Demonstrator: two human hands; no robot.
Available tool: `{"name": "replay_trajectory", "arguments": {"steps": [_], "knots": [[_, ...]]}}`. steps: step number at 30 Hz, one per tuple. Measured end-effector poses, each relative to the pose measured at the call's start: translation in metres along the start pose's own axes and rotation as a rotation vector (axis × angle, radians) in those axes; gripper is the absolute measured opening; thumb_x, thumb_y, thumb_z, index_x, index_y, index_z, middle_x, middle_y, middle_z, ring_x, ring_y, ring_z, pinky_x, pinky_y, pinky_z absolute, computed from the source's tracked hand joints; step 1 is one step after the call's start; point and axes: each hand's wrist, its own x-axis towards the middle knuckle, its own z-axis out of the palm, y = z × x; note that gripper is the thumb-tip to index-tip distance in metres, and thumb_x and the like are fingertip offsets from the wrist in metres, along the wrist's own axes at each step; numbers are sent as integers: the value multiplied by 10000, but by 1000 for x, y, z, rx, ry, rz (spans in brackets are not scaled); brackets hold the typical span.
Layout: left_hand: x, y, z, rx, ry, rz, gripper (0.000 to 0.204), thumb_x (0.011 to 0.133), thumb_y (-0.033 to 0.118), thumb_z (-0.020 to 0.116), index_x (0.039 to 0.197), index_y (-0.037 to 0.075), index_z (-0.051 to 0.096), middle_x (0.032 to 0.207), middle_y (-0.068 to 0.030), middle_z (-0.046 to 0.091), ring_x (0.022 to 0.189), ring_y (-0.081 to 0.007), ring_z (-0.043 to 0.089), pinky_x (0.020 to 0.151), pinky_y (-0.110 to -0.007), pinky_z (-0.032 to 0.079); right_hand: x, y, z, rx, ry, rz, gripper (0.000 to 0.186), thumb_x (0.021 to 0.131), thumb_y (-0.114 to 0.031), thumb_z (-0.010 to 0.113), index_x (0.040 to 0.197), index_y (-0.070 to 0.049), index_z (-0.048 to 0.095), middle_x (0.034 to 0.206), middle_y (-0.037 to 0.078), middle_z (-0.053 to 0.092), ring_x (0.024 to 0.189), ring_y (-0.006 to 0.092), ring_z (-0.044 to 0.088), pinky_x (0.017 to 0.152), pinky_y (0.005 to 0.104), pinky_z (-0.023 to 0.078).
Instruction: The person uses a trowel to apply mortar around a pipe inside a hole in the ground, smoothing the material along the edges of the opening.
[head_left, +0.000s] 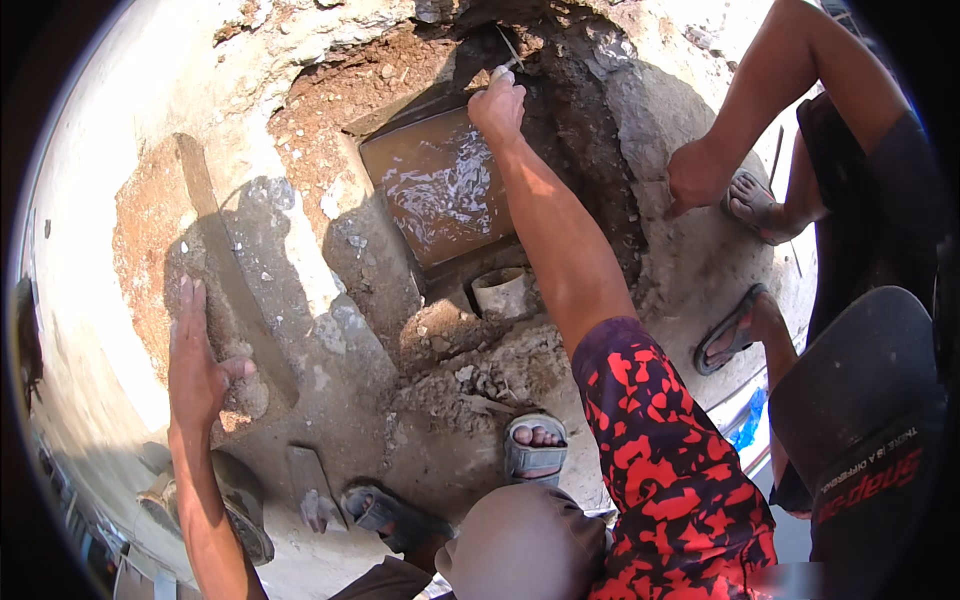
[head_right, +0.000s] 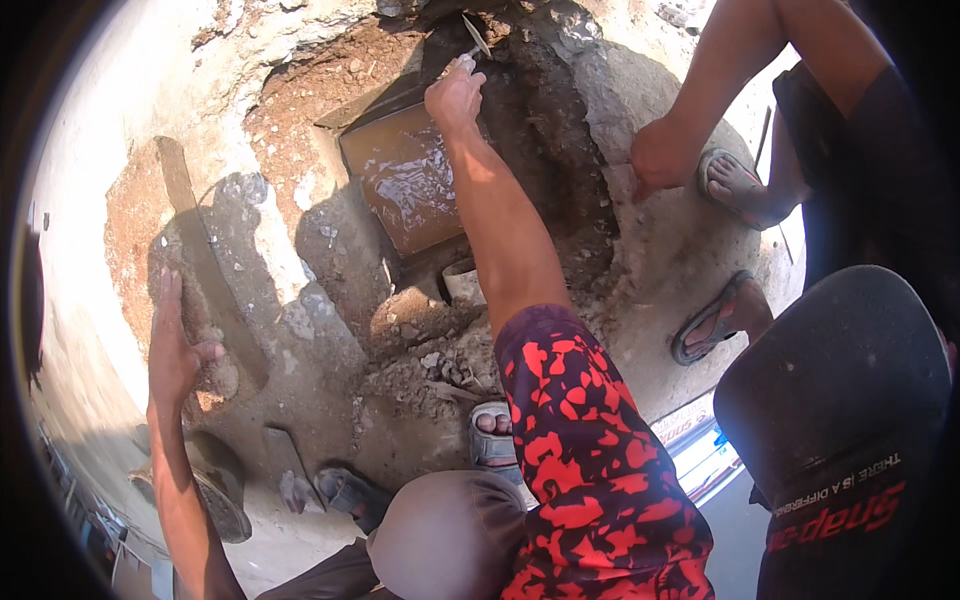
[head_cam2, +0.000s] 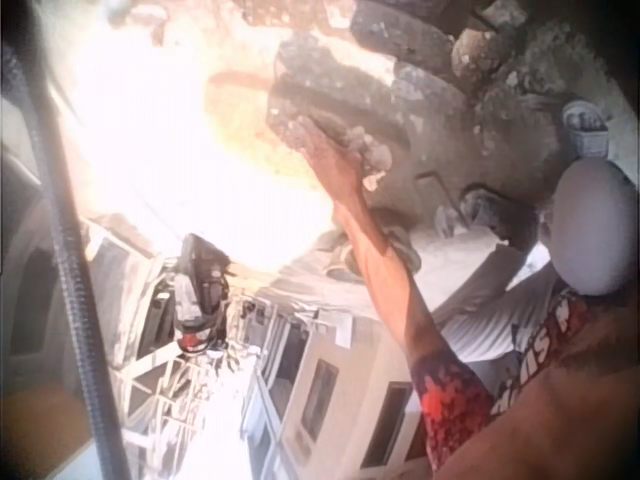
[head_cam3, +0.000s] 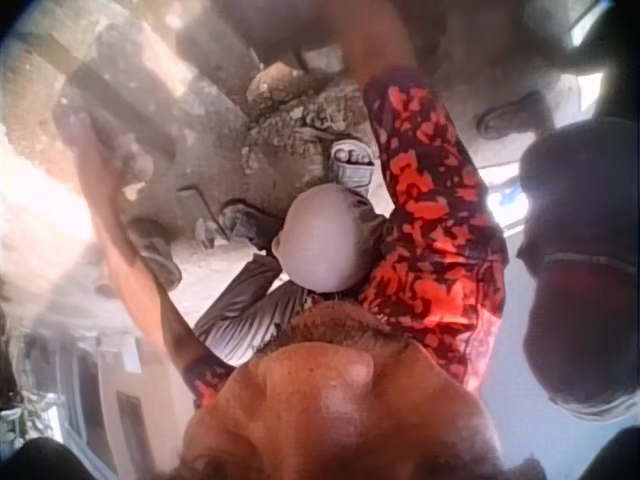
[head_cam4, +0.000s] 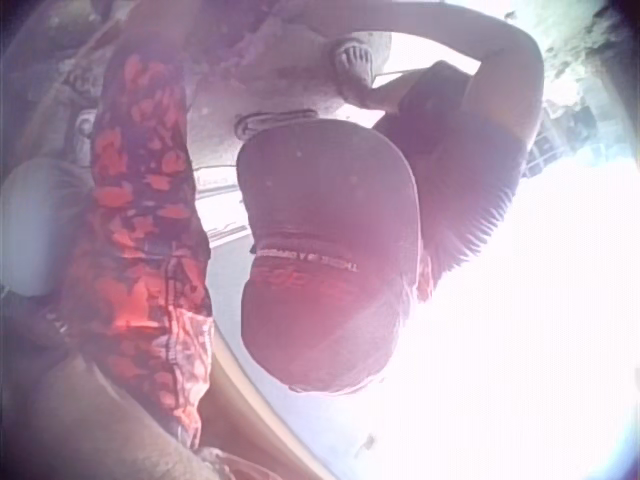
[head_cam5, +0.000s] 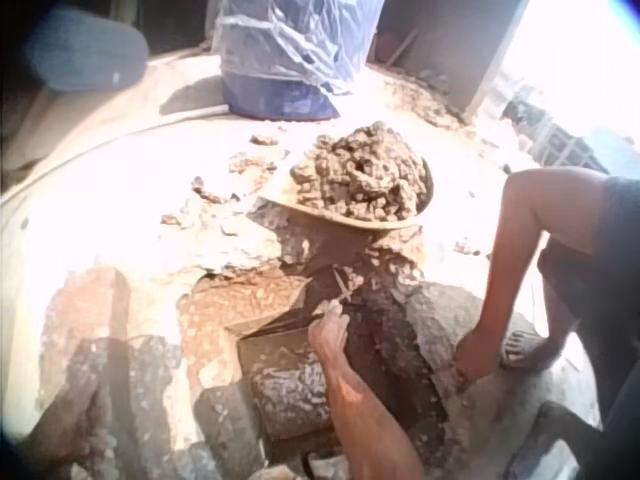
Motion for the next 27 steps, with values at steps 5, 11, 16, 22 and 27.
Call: {"name": "replay_trajectory", "arguments": {"steps": [5, 11, 16, 22, 27], "knots": [[1, 6, 2, -33, -3, -28, 1095, 516, -42, 795, 1457, 39, 241, 1525, -175, 211, 1385, -323, 272, 1135, -368, 253, 9, 18, -9, -367, -184, -163, 389, 856, -144, 507, 1179, 73, 502, 1190, 295, 472, 1030, 435, 584, 885, 463, 493], [3, 9, 4, -2, -7, -31, 1083, 528, -70, 778, 1459, 40, 235, 1528, -166, 207, 1391, -311, 263, 1136, -365, 261, -1, 38, -25, -493, -285, -242, 454, 886, -142, 464, 1274, 72, 368, 1144, 301, 476, 955, 457, 607, 828, 474, 518], [-2, 11, 2, -80, -1, -78, 1046, 550, -104, 748, 1456, 39, 245, 1530, -162, 205, 1403, -281, 244, 1137, -343, 267, -20, 35, -42, -374, -264, -258, 485, 821, -149, 525, 1259, 15, 397, 1103, 342, 488, 950, 506, 577, 842, 520, 488], [5, 22, 4, -150, 1, -86, 1016, 568, -127, 723, 1454, 42, 255, 1532, -156, 202, 1408, -266, 235, 1138, -338, 270, 52, 12, -18, -408, -170, -230, 432, 834, -203, 553, 1182, 42, 483, 1121, 289, 569, 1042, 425, 587, 862, 453, 506], [5, 18, 4, -114, -11, -41, 1021, 570, -134, 717, 1458, 42, 244, 1532, -158, 198, 1409, -265, 232, 1142, -340, 262, 71, 15, -13, -1036, -458, -558, 352, 876, -163, 545, 1149, 52, 598, 1151, 206, 598, 1116, 325, 587, 802, 363, 556]]}}
